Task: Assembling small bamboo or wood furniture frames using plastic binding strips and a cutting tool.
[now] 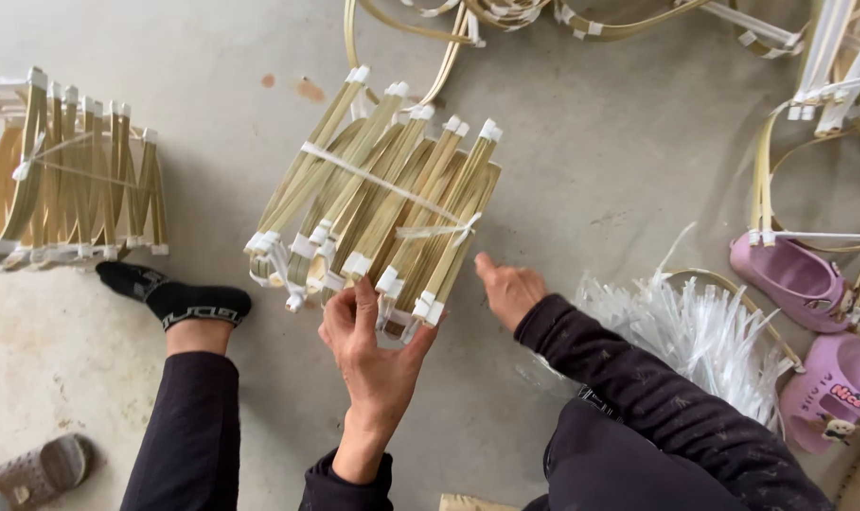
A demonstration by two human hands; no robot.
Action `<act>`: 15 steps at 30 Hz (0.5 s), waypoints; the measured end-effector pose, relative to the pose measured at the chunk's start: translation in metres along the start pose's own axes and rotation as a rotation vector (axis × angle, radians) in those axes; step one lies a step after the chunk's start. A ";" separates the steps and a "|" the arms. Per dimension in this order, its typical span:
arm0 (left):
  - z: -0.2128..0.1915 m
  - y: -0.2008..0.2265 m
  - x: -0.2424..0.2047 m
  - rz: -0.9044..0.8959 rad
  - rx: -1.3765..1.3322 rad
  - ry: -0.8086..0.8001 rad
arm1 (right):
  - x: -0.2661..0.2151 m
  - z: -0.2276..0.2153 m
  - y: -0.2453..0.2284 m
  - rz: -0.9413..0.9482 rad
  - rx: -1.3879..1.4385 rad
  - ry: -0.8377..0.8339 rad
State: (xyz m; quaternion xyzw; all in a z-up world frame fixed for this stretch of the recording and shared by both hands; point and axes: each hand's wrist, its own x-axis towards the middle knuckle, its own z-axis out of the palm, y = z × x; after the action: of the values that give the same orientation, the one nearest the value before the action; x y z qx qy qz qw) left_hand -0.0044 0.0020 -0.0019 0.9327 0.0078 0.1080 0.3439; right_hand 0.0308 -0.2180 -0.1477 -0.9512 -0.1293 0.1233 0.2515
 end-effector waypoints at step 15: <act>0.001 0.019 0.008 0.003 0.050 -0.035 | -0.014 -0.008 -0.013 -0.059 -0.157 -0.108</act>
State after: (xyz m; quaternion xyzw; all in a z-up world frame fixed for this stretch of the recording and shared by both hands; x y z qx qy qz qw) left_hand 0.0021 -0.0128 0.0109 0.9428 0.0033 0.0921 0.3202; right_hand 0.0178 -0.2145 -0.1321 -0.9558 -0.1798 0.1566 0.1721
